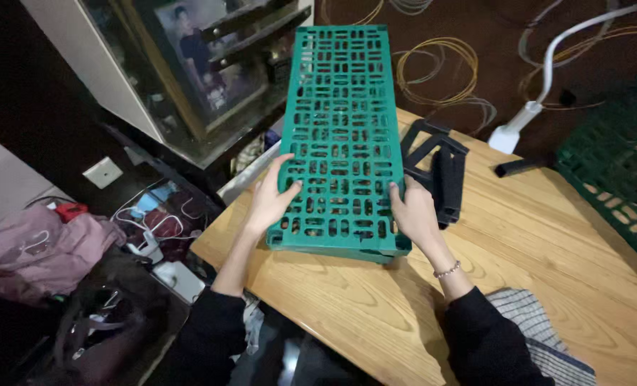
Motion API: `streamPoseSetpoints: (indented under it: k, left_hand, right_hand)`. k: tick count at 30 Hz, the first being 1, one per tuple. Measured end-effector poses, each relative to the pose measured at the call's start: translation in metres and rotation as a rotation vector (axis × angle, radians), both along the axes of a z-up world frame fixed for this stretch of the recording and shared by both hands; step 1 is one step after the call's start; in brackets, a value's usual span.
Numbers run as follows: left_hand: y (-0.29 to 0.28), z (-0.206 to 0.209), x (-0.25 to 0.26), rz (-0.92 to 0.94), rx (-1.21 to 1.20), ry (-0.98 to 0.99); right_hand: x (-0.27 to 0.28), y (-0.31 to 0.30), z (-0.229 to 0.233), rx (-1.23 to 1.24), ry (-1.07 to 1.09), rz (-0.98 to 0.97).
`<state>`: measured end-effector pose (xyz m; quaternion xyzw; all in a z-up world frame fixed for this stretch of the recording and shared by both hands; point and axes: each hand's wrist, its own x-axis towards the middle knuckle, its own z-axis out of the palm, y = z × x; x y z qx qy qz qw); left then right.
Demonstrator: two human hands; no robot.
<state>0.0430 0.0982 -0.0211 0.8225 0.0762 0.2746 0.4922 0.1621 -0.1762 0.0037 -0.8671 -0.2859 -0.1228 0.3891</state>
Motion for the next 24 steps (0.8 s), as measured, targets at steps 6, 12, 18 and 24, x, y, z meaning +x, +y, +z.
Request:
streamPoseSetpoints:
  k: [6,12,18,24]
  left_hand:
    - [0.025,-0.018,0.025,-0.020,0.037,0.061]
    - [0.028,-0.036,0.029,-0.015,0.042,0.074]
    - [0.024,-0.025,0.021,0.028,-0.002,0.322]
    - [0.015,-0.013,0.017,0.039,-0.008,0.375]
  right_hand:
    - [0.019,0.008,-0.030,0.007,0.093,-0.030]
    - [0.020,0.007,-0.036,-0.007,0.149,-0.005]
    - [0.010,0.006,-0.030,-0.063,0.189,-0.028]
    - [-0.001,0.005,-0.024,-0.035,0.193,-0.023]
